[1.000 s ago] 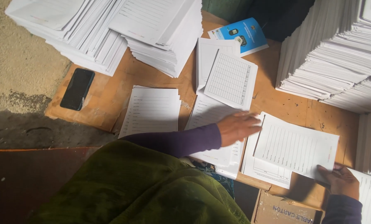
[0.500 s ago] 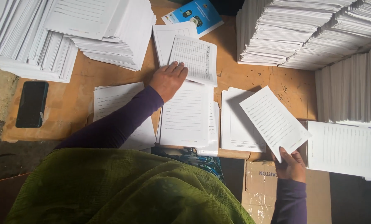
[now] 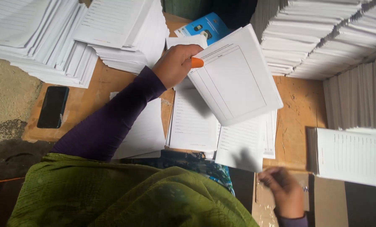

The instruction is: The person sorts through stacks of printed papers on a wooden table, separating them into different piles. They handle the papers by hand, flipping through sheets and organizing them into neat stacks. A smartphone and a blue booklet are also visible on the table.

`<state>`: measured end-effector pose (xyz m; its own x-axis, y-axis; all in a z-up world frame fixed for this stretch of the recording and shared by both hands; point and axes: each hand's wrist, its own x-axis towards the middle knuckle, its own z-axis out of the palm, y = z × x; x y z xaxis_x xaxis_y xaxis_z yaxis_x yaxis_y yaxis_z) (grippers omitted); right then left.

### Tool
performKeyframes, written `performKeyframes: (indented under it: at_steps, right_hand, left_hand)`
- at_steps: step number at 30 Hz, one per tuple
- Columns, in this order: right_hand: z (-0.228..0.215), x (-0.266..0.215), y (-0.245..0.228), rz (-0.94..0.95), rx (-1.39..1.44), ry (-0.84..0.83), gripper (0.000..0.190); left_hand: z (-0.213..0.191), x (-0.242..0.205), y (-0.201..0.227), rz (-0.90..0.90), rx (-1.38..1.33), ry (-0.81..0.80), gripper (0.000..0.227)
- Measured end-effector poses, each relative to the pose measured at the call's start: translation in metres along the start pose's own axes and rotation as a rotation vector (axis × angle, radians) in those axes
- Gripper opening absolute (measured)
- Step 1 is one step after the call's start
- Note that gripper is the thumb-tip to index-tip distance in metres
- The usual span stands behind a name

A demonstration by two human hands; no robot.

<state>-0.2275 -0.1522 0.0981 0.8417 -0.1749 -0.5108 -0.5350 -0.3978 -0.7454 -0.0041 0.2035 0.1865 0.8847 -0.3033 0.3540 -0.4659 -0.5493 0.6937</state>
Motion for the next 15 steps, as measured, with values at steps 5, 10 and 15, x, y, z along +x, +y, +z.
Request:
performKeyframes:
  at_steps: [5, 10, 15]
  right_hand:
    - [-0.025, -0.028, -0.088, -0.702, -0.044, 0.379, 0.073]
    - [-0.021, -0.001, -0.046, -0.375, 0.232, 0.14, 0.051]
    - [-0.042, -0.005, 0.017, -0.443, 0.332, 0.382, 0.046]
  left_hand:
    - [0.043, 0.011, 0.025, -0.036, -0.352, -0.579, 0.01]
    - [0.096, 0.017, 0.043, 0.011, -0.28, -0.684, 0.04]
    - [0.143, -0.022, 0.05, -0.06, -0.182, -0.27, 0.029]
